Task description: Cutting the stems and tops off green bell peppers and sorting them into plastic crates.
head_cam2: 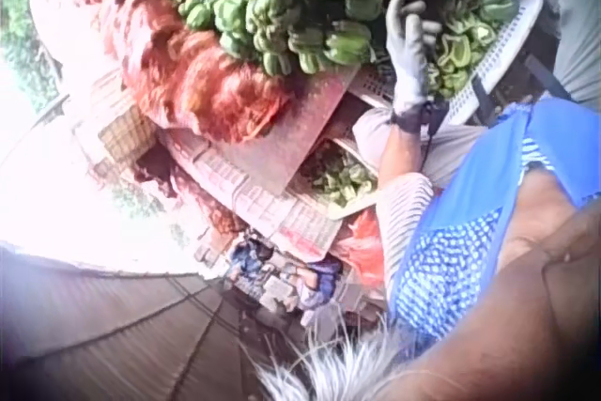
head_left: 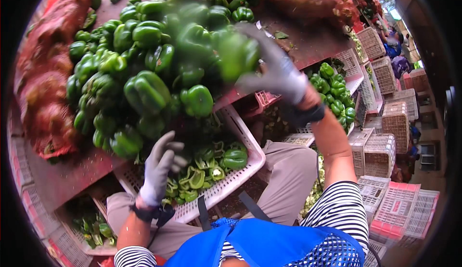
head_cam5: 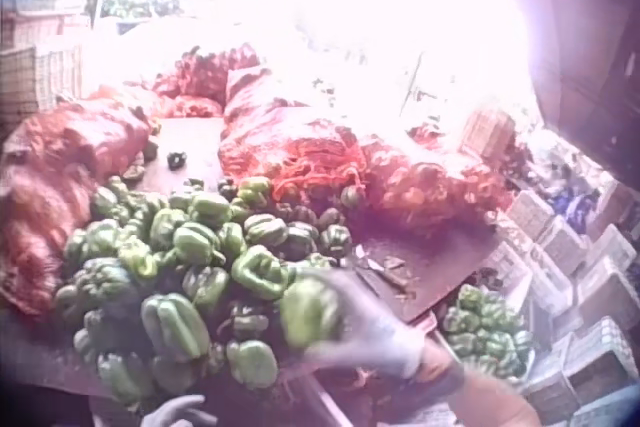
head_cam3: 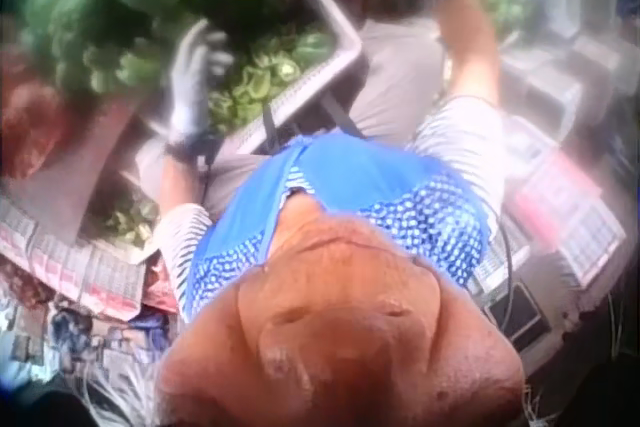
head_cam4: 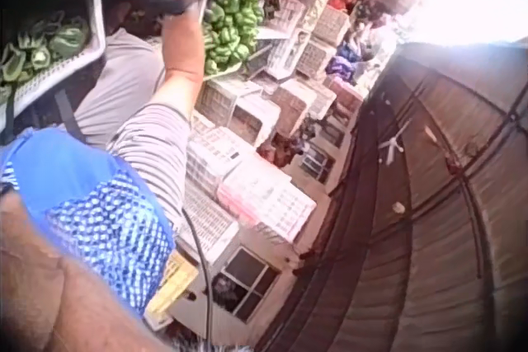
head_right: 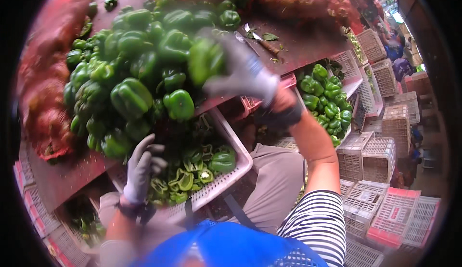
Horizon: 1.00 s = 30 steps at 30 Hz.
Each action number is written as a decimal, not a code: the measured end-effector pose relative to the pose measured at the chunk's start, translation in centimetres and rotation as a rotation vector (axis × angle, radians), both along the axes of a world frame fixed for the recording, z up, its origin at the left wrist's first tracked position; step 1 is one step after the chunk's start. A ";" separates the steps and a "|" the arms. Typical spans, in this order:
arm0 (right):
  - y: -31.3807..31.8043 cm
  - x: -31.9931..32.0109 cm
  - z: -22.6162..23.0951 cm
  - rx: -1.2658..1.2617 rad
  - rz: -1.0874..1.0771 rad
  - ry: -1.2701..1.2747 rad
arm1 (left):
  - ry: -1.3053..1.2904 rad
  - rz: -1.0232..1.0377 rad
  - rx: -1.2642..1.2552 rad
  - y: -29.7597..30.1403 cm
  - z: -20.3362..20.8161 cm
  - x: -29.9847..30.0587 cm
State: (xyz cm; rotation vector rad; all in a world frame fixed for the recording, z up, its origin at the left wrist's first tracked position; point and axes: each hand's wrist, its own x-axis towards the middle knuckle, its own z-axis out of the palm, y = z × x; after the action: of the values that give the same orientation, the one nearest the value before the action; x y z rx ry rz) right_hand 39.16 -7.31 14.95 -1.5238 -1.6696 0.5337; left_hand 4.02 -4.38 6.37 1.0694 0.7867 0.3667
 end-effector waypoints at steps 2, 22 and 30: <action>-2.7 -8.1 0.4 0.068 0.222 -0.039 | -0.220 -0.020 -0.092 -2.5 0.2 0.0; -7.4 7.6 -7.7 -0.165 -0.527 -0.537 | -0.692 0.173 -0.608 -12.2 -8.4 -2.6; 1.6 21.0 -14.0 -0.531 -0.746 -0.757 | -0.723 0.226 -0.599 -7.9 -9.3 2.7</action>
State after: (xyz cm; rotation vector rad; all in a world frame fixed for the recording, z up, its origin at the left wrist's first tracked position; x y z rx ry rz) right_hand 60.17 -5.75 0.91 -2.8115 -1.3166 -0.0462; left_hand 6.74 -12.24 -2.92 0.2384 0.3179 0.6149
